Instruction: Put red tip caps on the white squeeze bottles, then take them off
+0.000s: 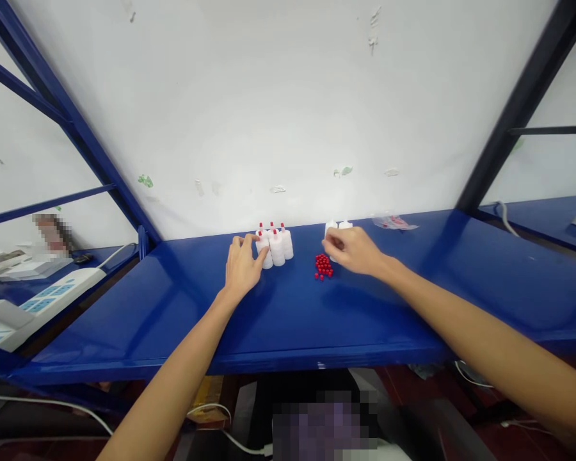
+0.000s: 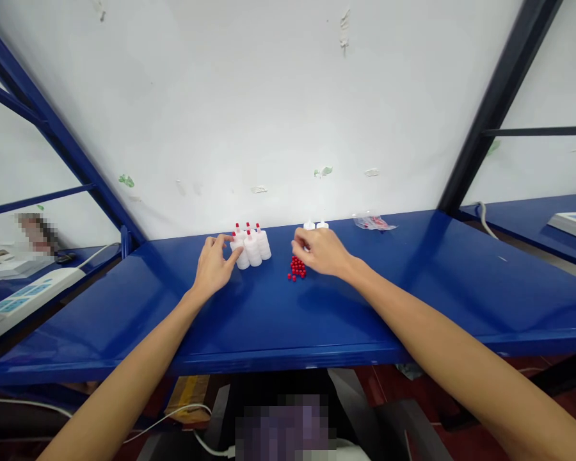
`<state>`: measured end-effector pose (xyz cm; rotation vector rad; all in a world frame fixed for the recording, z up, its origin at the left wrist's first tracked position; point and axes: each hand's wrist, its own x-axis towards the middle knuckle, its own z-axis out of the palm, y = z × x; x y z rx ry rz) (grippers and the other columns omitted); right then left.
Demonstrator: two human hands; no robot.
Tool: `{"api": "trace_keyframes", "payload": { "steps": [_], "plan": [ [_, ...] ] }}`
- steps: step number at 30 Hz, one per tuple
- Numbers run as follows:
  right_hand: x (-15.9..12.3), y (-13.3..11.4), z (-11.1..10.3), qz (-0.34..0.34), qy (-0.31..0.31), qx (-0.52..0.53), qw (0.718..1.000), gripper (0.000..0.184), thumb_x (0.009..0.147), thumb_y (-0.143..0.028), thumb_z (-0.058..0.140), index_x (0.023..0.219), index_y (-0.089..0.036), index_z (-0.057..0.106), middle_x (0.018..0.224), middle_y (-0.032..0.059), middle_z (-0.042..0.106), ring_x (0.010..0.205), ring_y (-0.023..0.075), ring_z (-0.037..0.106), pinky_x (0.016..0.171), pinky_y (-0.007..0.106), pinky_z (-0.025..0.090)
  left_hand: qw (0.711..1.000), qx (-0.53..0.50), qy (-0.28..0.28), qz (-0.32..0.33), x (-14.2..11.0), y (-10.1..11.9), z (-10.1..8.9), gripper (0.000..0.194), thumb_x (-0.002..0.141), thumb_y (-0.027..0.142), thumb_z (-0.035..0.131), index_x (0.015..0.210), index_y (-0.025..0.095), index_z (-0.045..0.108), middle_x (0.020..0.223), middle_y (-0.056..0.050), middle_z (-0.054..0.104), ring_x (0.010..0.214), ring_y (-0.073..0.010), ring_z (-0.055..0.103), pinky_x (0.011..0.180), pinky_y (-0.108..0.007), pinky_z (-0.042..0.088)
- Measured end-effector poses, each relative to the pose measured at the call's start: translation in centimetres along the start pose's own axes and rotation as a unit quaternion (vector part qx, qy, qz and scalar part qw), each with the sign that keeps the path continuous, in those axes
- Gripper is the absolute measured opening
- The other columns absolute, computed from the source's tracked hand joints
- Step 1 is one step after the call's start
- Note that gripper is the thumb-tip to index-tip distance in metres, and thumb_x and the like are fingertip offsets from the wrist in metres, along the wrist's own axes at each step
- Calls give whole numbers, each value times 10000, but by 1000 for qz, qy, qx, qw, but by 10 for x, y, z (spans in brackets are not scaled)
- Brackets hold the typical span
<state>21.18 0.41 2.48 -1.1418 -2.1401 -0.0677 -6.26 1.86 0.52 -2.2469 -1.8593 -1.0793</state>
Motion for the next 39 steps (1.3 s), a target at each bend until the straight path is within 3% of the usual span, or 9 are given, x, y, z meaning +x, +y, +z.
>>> {"api": "trace_keyframes", "payload": {
  "steps": [5, 9, 12, 15, 19, 23, 32, 35, 39],
  "plan": [
    [-6, -15, 13, -54, -29, 87, 994, 206, 872, -249, 462, 674, -193, 462, 545, -35, 492, 495, 88, 420, 553, 236, 306, 991, -133, -11, 1, -8, -2, 1, 214, 889, 340, 545, 1031, 200, 467, 1054, -68, 588, 849, -197, 579, 841, -373, 468],
    [-11, -26, 22, -46, -28, 144, 988, 259, 855, -337, 571, 664, -194, 469, 510, -65, 436, 477, 76, 372, 524, 228, 289, 967, -246, -59, 12, -34, 12, -4, 206, 884, 280, 525, 1037, 226, 400, 979, -17, 585, 775, -151, 565, 719, -282, 450],
    [-16, -33, 25, -46, 12, 176, 983, 308, 768, -387, 680, 658, -198, 463, 491, -96, 334, 461, 68, 321, 505, 223, 281, 950, -276, -137, 44, -63, 31, -12, 178, 928, 246, 441, 1093, 237, 376, 874, 17, 564, 684, -127, 519, 664, -250, 421],
    [-20, -38, 23, -102, 15, 199, 975, 246, 789, -398, 639, 762, -190, 509, 547, -88, 357, 486, 78, 331, 519, 228, 302, 960, -218, -154, 86, -87, 46, -18, 173, 947, 245, 413, 1119, 237, 400, 861, 11, 556, 688, -138, 516, 659, -254, 398],
    [-20, -44, 18, -171, -100, 156, 968, 235, 939, -402, 485, 966, -174, 537, 749, -14, 515, 615, 112, 434, 597, 249, 347, 979, -94, -145, 104, -98, 53, -21, 167, 941, 274, 451, 1106, 245, 443, 864, 12, 602, 693, -163, 559, 649, -272, 363],
    [-19, -51, 18, -195, -158, 122, 960, 228, 1016, -339, 362, 971, -181, 519, 845, 21, 558, 668, 127, 457, 634, 263, 350, 983, -68, -138, 98, -97, 51, -20, 160, 974, 362, 438, 1084, 247, 456, 875, 9, 635, 722, -182, 594, 645, -277, 366],
    [-15, -52, 21, -109, -191, 251, 943, 376, 1031, -378, 261, 693, -218, 303, 612, -50, 346, 552, 108, 335, 567, 257, 286, 978, -34, -133, 156, -96, 52, -21, 215, 988, 306, 380, 1158, 259, 502, 996, -21, 626, 833, -194, 625, 711, -296, 431],
    [-8, -37, 7, -89, -208, 170, 959, 352, 1014, -333, 287, 691, -209, 354, 620, -29, 424, 572, 118, 394, 595, 267, 301, 979, -36, -135, 151, -96, 53, -21, 208, 993, 326, 375, 1152, 259, 491, 988, -19, 641, 829, -194, 635, 703, -294, 431],
    [-1, -10, -9, 6, -263, -87, 961, 224, 940, -299, 416, 799, -176, 540, 724, 62, 603, 639, 173, 521, 597, 287, 307, 976, -34, -150, 157, -96, 54, -22, 177, 988, 341, 393, 1114, 256, 484, 976, -11, 658, 827, -197, 640, 699, -293, 421]
  ]
}}
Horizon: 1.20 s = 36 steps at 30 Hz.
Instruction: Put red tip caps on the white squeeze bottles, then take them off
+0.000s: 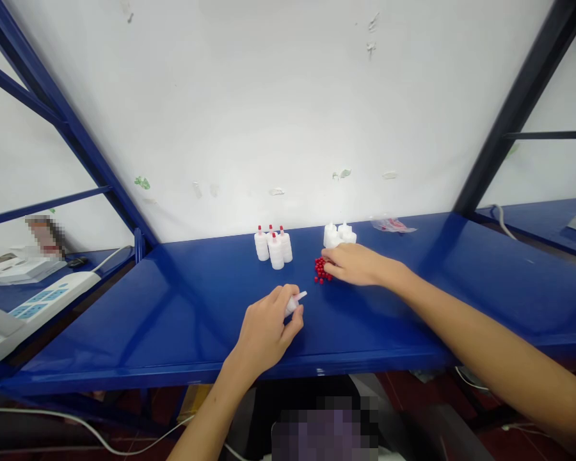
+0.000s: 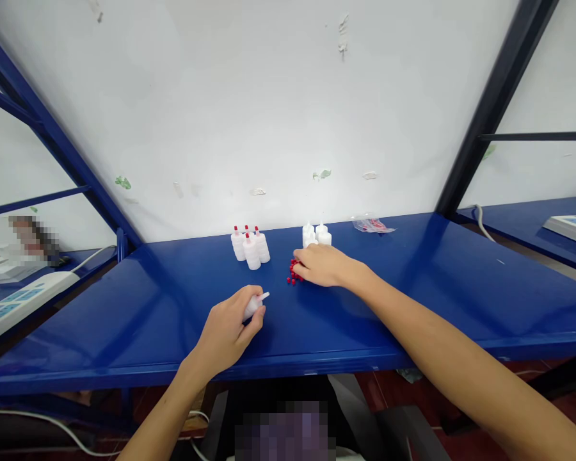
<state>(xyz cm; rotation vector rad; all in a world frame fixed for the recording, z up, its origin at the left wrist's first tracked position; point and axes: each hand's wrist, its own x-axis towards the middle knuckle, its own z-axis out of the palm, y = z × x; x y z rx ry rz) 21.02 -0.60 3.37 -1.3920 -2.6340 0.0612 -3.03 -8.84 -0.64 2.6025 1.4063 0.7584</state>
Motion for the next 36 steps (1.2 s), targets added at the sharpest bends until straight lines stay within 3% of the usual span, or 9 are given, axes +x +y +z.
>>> {"api": "trace_keyframes", "payload": {
  "steps": [2, 7, 12, 18, 26, 36],
  "plan": [
    [0, 10, -1, 53, -43, -42, 997, 237, 933, -314, 431, 859, -158, 593, 795, 103, 649, 672, 197, 570, 592, 290, 327, 1000, 4, -7, 3, 0, 1, 0, 172, 988, 345, 396, 1108, 256, 482, 975, -7, 662, 814, -194, 639, 686, -291, 411],
    [2, 20, 6, 86, -101, -45, 990, 264, 943, -258, 404, 944, -128, 634, 906, 146, 688, 736, 219, 638, 613, 296, 379, 1000, 8, -13, 7, 1, 0, 1, 169, 993, 348, 393, 1113, 259, 473, 1004, -2, 672, 818, -192, 643, 682, -288, 405],
    [5, 21, 15, 112, -105, -61, 986, 322, 980, -276, 342, 1089, -114, 599, 1002, 188, 691, 830, 273, 684, 631, 318, 411, 1000, 14, -15, 12, -1, 0, 1, 186, 993, 359, 396, 1124, 260, 482, 1037, -8, 675, 846, -200, 648, 687, -291, 405],
    [4, 7, 20, 134, -101, -102, 981, 343, 989, -269, 296, 1190, -116, 528, 1029, 220, 697, 923, 339, 700, 684, 373, 459, 1000, 17, -21, 12, 0, 1, 0, 204, 998, 368, 384, 1133, 258, 490, 1046, -19, 681, 852, -201, 656, 687, -292, 409],
    [4, 6, 22, 124, -103, -113, 980, 343, 993, -320, 299, 1192, -130, 504, 1042, 215, 696, 942, 346, 691, 719, 400, 468, 1000, 21, -17, 14, 0, 1, 1, 217, 998, 378, 386, 1141, 255, 493, 1038, -21, 682, 863, -198, 663, 697, -287, 428],
    [6, 4, 25, 114, -91, -142, 979, 371, 980, -194, 276, 1301, -127, 449, 979, 209, 708, 892, 330, 701, 706, 393, 477, 999, 26, -17, 17, -1, 2, 0, 222, 1003, 383, 379, 1144, 255, 492, 1011, -15, 672, 856, -200, 651, 716, -297, 438]
  ]
}}
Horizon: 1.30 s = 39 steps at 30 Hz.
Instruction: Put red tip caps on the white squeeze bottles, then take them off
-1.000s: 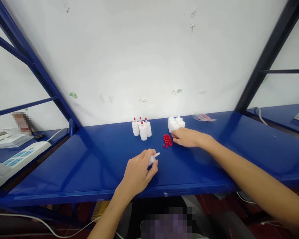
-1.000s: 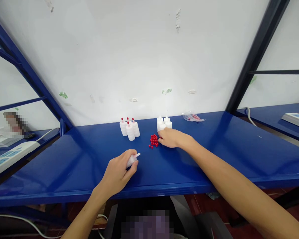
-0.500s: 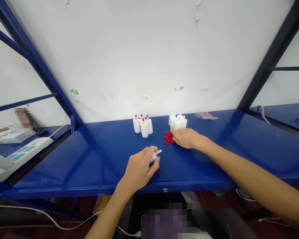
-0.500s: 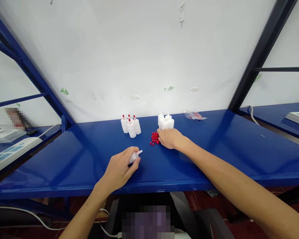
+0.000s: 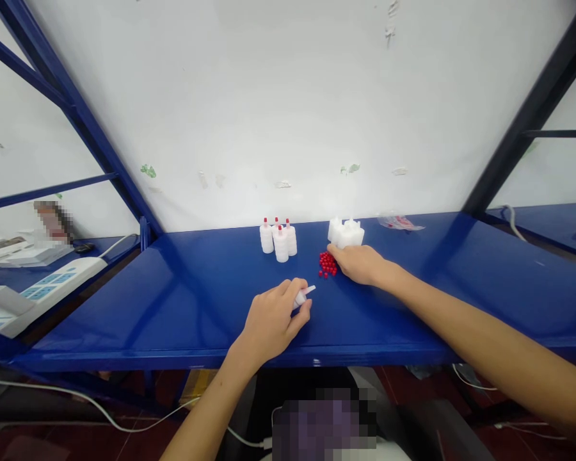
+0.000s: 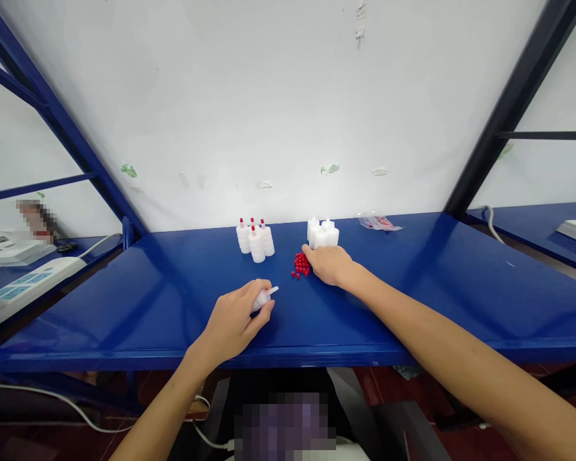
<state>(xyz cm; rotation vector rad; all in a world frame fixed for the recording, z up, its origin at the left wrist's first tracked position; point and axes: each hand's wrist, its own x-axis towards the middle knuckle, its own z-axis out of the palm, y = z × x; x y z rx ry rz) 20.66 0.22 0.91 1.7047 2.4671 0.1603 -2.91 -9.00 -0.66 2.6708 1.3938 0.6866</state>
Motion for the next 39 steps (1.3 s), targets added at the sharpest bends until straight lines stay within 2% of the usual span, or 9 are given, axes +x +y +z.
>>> {"api": "trace_keyframes", "payload": {
  "steps": [7, 14, 23, 39],
  "plan": [
    [6, -2, 8, 26, 7, -12, 1000, 436, 933, -112, 302, 1362, -113, 379, 1025, 209, 701, 928, 319, 691, 714, 369, 465, 1000, 9, -3, 6, 0, 0, 1, 230, 1002, 389, 376, 1146, 253, 495, 1026, -22, 671, 874, -203, 656, 715, -293, 451],
    [8, -5, 7, 30, 24, -3, 999, 391, 944, -116, 302, 1318, -131, 415, 1009, 205, 698, 921, 321, 693, 687, 361, 455, 1000, 5, -1, 6, 0, 0, 0, 223, 1007, 389, 368, 1130, 252, 493, 1031, -19, 671, 874, -203, 655, 698, -290, 439],
    [9, -7, 3, 11, 11, 8, 1000, 428, 912, -98, 351, 1334, -151, 400, 977, 186, 692, 900, 312, 686, 693, 349, 435, 1000, 10, -7, 5, 0, 1, 0, 226, 1009, 388, 363, 1142, 254, 487, 1030, -17, 667, 876, -199, 658, 698, -285, 440],
    [19, -10, 5, -21, 18, 14, 1000, 353, 923, -126, 375, 1269, -186, 412, 873, 132, 681, 804, 272, 666, 612, 299, 345, 1000, 23, -14, 3, 1, 1, -1, 224, 1012, 394, 357, 1149, 257, 469, 1053, -3, 664, 895, -200, 659, 723, -287, 451]
  ]
}}
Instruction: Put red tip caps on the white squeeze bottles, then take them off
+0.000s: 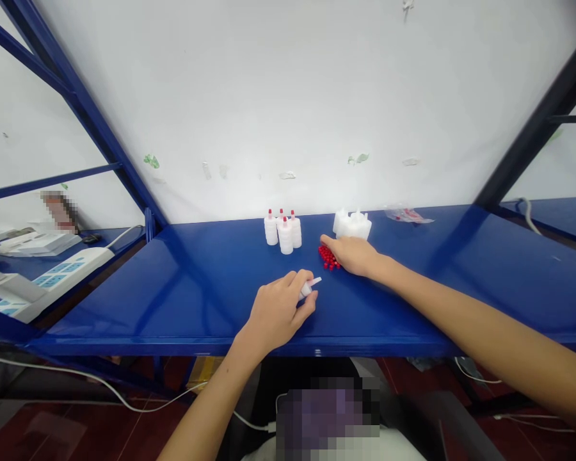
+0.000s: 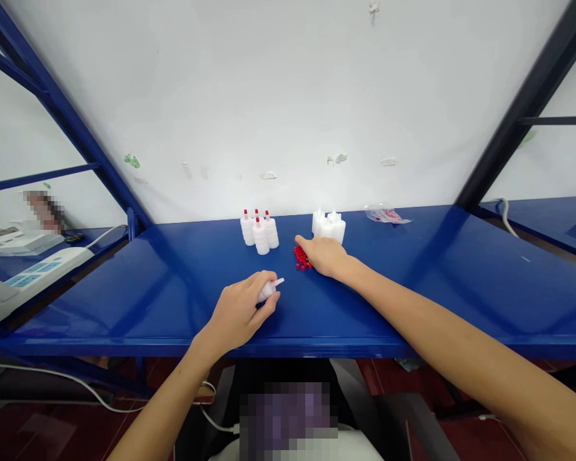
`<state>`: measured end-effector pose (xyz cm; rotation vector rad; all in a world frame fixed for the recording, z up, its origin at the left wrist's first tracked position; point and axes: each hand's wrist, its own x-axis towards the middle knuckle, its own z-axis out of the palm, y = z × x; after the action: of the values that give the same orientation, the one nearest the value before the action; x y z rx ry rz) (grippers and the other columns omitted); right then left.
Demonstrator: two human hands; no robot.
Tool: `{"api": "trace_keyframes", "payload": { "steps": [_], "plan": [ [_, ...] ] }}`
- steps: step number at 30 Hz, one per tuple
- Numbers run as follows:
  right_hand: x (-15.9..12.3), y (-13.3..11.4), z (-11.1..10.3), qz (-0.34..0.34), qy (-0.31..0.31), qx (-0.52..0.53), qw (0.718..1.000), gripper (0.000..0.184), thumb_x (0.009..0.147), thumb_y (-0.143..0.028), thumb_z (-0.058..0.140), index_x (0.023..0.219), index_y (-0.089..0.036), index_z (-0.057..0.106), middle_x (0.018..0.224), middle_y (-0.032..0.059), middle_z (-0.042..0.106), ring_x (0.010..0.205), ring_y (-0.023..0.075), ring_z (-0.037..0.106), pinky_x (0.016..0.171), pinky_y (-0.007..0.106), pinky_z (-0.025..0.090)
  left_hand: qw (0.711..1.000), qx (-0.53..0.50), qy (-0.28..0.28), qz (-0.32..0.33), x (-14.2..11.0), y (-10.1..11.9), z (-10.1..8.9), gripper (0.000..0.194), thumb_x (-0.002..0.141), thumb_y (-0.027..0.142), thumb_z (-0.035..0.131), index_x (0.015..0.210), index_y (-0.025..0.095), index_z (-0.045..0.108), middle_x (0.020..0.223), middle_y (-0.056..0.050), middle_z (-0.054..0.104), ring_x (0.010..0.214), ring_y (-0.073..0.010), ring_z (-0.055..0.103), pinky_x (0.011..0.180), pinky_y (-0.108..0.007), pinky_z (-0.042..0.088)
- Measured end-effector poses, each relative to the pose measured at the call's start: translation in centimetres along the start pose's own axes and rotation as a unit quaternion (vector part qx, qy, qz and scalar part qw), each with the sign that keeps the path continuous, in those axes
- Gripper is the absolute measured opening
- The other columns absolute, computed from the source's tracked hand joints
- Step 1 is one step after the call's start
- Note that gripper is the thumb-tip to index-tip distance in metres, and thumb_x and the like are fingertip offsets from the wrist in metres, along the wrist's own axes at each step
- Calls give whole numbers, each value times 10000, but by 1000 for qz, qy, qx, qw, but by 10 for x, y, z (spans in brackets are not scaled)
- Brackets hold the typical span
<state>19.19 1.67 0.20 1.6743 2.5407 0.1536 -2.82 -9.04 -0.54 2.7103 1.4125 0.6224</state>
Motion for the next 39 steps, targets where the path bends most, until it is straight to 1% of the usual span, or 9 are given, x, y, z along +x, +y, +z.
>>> {"api": "trace_keyframes", "payload": {
  "steps": [7, 13, 16, 21, 24, 28, 32, 35, 39],
  "plan": [
    [2, -3, 0, -6, 11, 11, 1000, 330, 945, -140, 338, 1261, -192, 420, 895, 139, 674, 785, 264, 651, 609, 300, 325, 1000, 1, 0, -5, 0, 0, 0, 229, 1010, 394, 363, 1158, 257, 472, 1048, -8, 666, 906, -203, 663, 723, -287, 450],
    [1, 1, 1, -10, 18, 25, 999, 272, 952, -171, 346, 1202, -180, 452, 868, 122, 668, 703, 236, 618, 563, 297, 272, 1000, 0, 1, -2, 0, 0, 1, 235, 1012, 396, 361, 1168, 258, 470, 1046, -4, 662, 898, -202, 660, 723, -294, 452],
    [0, 5, 4, -4, 16, 33, 999, 270, 970, -186, 313, 1198, -181, 459, 882, 127, 669, 702, 235, 609, 557, 300, 264, 1000, -1, 0, 0, 0, -1, 1, 236, 1012, 397, 361, 1172, 258, 467, 1050, -3, 661, 901, -202, 660, 733, -301, 458],
    [-10, 16, -1, -4, -3, 72, 997, 245, 984, -220, 309, 1141, -173, 491, 879, 125, 657, 686, 211, 584, 566, 288, 294, 1000, -2, 1, 2, 0, -1, 0, 228, 1013, 394, 360, 1163, 257, 465, 1053, 1, 660, 912, -202, 660, 743, -304, 464],
    [-20, 22, -14, -42, -19, 116, 992, 189, 952, -195, 375, 1066, -180, 526, 847, 89, 644, 665, 178, 559, 584, 273, 324, 1000, -2, 1, 1, 0, -1, 0, 225, 1012, 395, 363, 1163, 261, 463, 1046, 5, 661, 902, -201, 660, 731, -302, 461],
    [-26, 25, -28, -96, -1, 151, 984, 188, 884, -178, 501, 1059, -185, 571, 812, 51, 630, 666, 162, 542, 601, 265, 360, 1000, -1, 1, -1, 0, -1, 1, 223, 1011, 393, 366, 1164, 265, 466, 1041, 8, 661, 891, -199, 659, 731, -301, 458],
    [-26, 21, -33, -151, -1, 158, 976, 147, 861, -152, 529, 942, -159, 652, 895, 77, 662, 761, 171, 580, 693, 283, 419, 1000, -1, 1, 0, 0, -1, 1, 229, 1010, 394, 366, 1164, 260, 472, 1045, 0, 663, 900, -200, 659, 739, -299, 458],
    [-25, 18, -34, -149, -11, 166, 975, 162, 853, -140, 541, 920, -139, 689, 911, 92, 689, 805, 183, 607, 746, 299, 440, 1000, -1, 1, 0, 0, 0, 0, 234, 1011, 394, 361, 1163, 258, 475, 1043, -2, 664, 895, -199, 656, 735, -296, 456],
    [-25, 18, -34, -124, -32, 182, 975, 167, 851, -157, 548, 906, -135, 704, 856, 82, 708, 746, 174, 618, 711, 294, 453, 1000, 0, -3, -1, 0, 1, -2, 241, 1012, 393, 358, 1168, 257, 482, 1036, -3, 664, 885, -195, 654, 733, -294, 459]
  ]
}}
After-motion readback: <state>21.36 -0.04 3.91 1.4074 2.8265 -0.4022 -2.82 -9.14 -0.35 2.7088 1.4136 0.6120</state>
